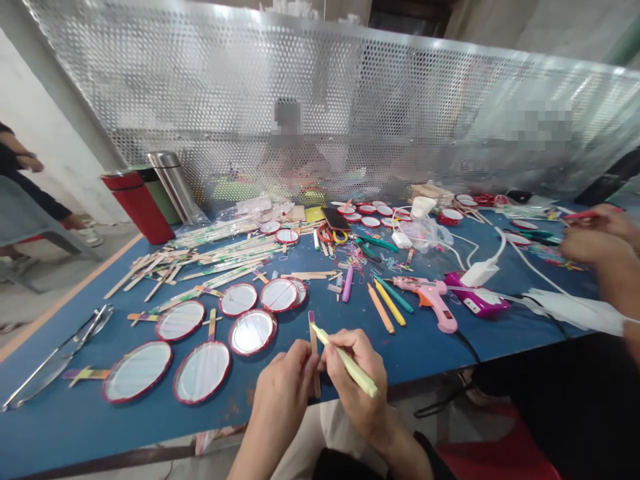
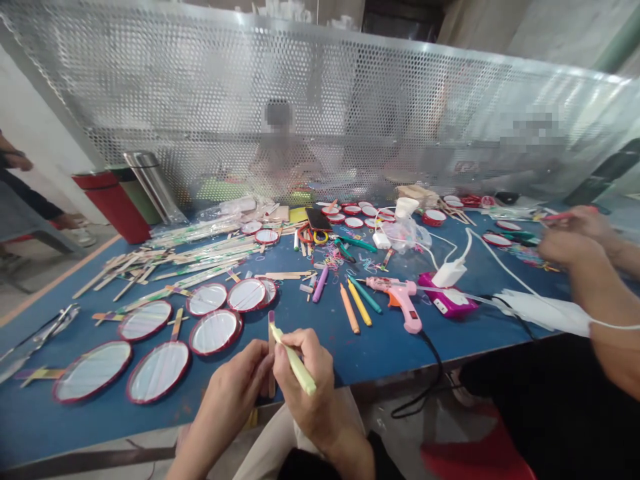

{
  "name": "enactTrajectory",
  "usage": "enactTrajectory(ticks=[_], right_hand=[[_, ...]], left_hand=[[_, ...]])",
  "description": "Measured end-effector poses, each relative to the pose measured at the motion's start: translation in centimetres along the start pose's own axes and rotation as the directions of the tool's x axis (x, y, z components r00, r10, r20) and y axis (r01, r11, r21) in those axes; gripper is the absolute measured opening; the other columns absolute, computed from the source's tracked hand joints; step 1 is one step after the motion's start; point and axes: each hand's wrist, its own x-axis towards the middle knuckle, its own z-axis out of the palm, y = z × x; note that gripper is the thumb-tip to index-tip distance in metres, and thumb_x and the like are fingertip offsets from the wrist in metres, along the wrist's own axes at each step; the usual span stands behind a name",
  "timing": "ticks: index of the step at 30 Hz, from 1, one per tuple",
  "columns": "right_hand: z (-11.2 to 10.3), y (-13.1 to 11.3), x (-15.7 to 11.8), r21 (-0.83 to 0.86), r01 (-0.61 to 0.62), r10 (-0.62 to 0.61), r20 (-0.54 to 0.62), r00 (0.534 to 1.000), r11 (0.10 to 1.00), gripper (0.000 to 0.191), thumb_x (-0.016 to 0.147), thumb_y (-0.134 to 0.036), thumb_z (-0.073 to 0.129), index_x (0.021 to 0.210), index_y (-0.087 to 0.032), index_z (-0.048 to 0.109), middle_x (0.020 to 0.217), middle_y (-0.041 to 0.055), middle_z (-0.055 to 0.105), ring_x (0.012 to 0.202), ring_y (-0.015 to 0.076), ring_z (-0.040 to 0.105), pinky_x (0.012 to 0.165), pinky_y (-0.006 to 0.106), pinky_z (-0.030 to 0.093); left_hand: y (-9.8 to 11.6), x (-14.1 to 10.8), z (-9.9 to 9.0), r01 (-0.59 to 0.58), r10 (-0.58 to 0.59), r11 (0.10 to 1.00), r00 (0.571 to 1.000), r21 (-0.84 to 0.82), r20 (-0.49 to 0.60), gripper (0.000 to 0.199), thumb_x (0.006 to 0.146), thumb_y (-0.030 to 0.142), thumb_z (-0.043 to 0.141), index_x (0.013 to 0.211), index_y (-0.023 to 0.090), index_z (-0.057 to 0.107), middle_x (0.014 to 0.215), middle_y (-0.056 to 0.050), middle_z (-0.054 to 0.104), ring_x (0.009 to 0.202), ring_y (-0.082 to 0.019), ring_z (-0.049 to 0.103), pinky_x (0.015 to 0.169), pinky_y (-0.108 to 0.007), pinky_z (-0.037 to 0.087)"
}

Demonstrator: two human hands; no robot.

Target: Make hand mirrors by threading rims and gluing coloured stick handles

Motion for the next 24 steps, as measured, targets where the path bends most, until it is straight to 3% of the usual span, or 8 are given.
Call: enactTrajectory(ticks=[4,8,12,17,22,24], right_hand=[[0.01,0.07,-0.05,0.071,-0.052,0.055,-0.042,0.998,0.996,0.002,0.088,-0.02,0.054,0.088,-0.02,0.056,0.068,-0.0009,0.064,0.059,0.0131,0.063,0.056,0.023,0.051],[-0.11,0.19,-0.03,0.175,-0.078,0.079,0.001,0.997,0.981,0.003,0.09,-0.022,0.053,0.088,-0.02,0.055,0.066,-0.0024,0.062,0.056,0.012,0.061,0.055,0.023,0.051],[-0.11,0.23,-0.01,0.149,-0.08,0.074,0.052,0.996,0.986,0.003,0.089,-0.022,0.054,0.088,-0.02,0.056,0.068,-0.001,0.062,0.058,0.0133,0.061,0.056,0.024,0.051],[-0.09,0.09,-0.04,0.174,-0.104,0.106,-0.002,0.994,0.979,0.003,0.09,-0.021,0.054,0.088,-0.02,0.056,0.065,-0.0026,0.062,0.055,0.0119,0.06,0.055,0.022,0.05],[-0.08,0.09,0.04,0.172,-0.094,0.086,0.055,0.995,0.981,0.002,0.09,-0.022,0.055,0.09,-0.02,0.056,0.067,-0.0024,0.062,0.056,0.0115,0.06,0.056,0.023,0.051],[-0.03,0.08,0.11,0.173,-0.108,0.105,0.028,0.994,0.979,0.002,0.09,-0.021,0.054,0.089,-0.02,0.055,0.066,-0.0031,0.061,0.055,0.0112,0.06,0.054,0.021,0.051]], left_hand=[[-0.17,-0.07,0.14,-0.022,0.022,1.0,0.999,0.002,-0.031,0.028,0.096,0.033,0.031,0.073,0.024,0.045,0.064,0.001,0.06,0.059,-0.015,0.059,0.057,-0.022,0.039],[-0.09,-0.11,0.12,-0.017,0.017,1.0,0.999,0.011,-0.047,0.026,0.095,0.033,0.031,0.074,0.024,0.045,0.062,0.002,0.059,0.058,-0.015,0.058,0.056,-0.021,0.039],[0.28,-0.01,-0.04,-0.009,0.008,1.0,0.999,-0.004,-0.032,0.026,0.094,0.032,0.031,0.072,0.024,0.043,0.062,0.001,0.059,0.057,-0.015,0.057,0.055,-0.021,0.038],[0.37,0.0,-0.06,0.006,-0.006,1.0,1.0,-0.005,-0.022,0.026,0.093,0.033,0.031,0.071,0.024,0.041,0.06,0.001,0.058,0.056,-0.016,0.056,0.055,-0.022,0.037],[0.34,-0.04,-0.08,0.011,-0.012,1.0,1.0,-0.015,-0.023,0.026,0.093,0.033,0.03,0.071,0.024,0.041,0.062,0.001,0.058,0.058,-0.016,0.056,0.057,-0.023,0.037],[0.36,-0.01,-0.11,0.012,-0.013,1.0,1.0,-0.017,-0.019,0.026,0.093,0.032,0.03,0.071,0.024,0.041,0.062,0.0,0.058,0.058,-0.016,0.056,0.057,-0.023,0.037]])
